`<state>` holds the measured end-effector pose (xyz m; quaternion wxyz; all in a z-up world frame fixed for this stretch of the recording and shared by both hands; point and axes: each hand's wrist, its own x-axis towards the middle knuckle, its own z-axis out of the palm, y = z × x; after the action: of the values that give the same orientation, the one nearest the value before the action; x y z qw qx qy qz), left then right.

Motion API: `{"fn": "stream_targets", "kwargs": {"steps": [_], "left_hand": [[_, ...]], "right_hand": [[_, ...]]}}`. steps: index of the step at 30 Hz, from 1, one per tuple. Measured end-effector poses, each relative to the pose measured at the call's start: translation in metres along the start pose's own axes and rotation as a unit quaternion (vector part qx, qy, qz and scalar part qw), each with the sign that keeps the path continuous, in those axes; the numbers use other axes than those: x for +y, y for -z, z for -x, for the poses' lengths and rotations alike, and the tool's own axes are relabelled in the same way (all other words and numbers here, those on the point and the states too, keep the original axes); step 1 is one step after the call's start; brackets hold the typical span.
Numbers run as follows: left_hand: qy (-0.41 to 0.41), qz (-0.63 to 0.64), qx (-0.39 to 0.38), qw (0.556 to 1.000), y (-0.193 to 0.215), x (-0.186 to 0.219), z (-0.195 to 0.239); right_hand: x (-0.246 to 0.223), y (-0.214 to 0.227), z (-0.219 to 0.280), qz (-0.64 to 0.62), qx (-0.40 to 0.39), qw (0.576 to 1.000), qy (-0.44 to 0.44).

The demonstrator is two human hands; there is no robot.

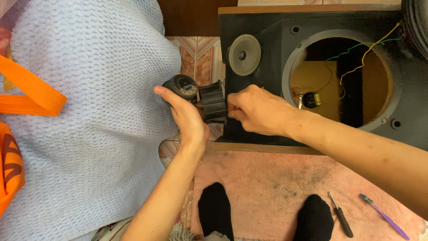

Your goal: The person uses a screwdriver to remove a screw from a small black speaker component. They then separate the speaker cone from its housing and manipulate the internal wires and terminals by hand.

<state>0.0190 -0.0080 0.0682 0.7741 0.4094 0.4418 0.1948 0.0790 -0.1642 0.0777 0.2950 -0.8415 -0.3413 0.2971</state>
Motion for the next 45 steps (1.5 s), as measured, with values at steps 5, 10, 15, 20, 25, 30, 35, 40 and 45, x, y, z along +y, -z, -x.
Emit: {"fn": "stream_targets", "kwargs": {"steps": [5, 10, 15, 20, 25, 30, 35, 40, 45], "left_hand": [[-0.049, 0.0, -0.02, 0.999, 0.0, -0.004, -0.002], [-0.068, -0.011, -0.013, 0.998, 0.002, -0.001, 0.006], [-0.088, -0.018, -0.012, 0.996, 0.003, -0.006, -0.004], [-0.097, -0.058, -0.019, 0.993, 0.002, -0.011, -0.009], [-0.077, -0.077, -0.018, 0.994, -0.017, 0.006, 0.017], [-0.052, -0.075, -0.013, 0.996, -0.036, 0.005, 0.029], [-0.025, -0.077, 0.012, 0.997, -0.048, 0.01, 0.034], [-0.002, -0.086, 0.032, 0.996, -0.047, 0.011, 0.032], [0.008, -0.015, 0.038, 0.999, -0.024, 0.002, 0.012]], "right_hand": [[0.008, -0.006, -0.005, -0.016, 0.032, 0.999, -0.037], [-0.003, -0.006, 0.004, -0.028, 0.043, 0.998, -0.034], [-0.003, -0.011, 0.004, -0.012, 0.044, 0.999, -0.01], [0.0, -0.014, 0.013, 0.03, 0.069, 0.996, 0.045], [0.014, -0.021, 0.015, 0.084, 0.086, 0.989, 0.089], [0.026, -0.027, 0.016, 0.093, 0.107, 0.982, 0.121], [0.029, -0.029, 0.022, 0.078, 0.129, 0.978, 0.142], [0.024, -0.004, 0.026, 0.064, 0.112, 0.986, 0.101], [0.007, 0.042, 0.034, 0.012, 0.116, 0.992, 0.039]]}}
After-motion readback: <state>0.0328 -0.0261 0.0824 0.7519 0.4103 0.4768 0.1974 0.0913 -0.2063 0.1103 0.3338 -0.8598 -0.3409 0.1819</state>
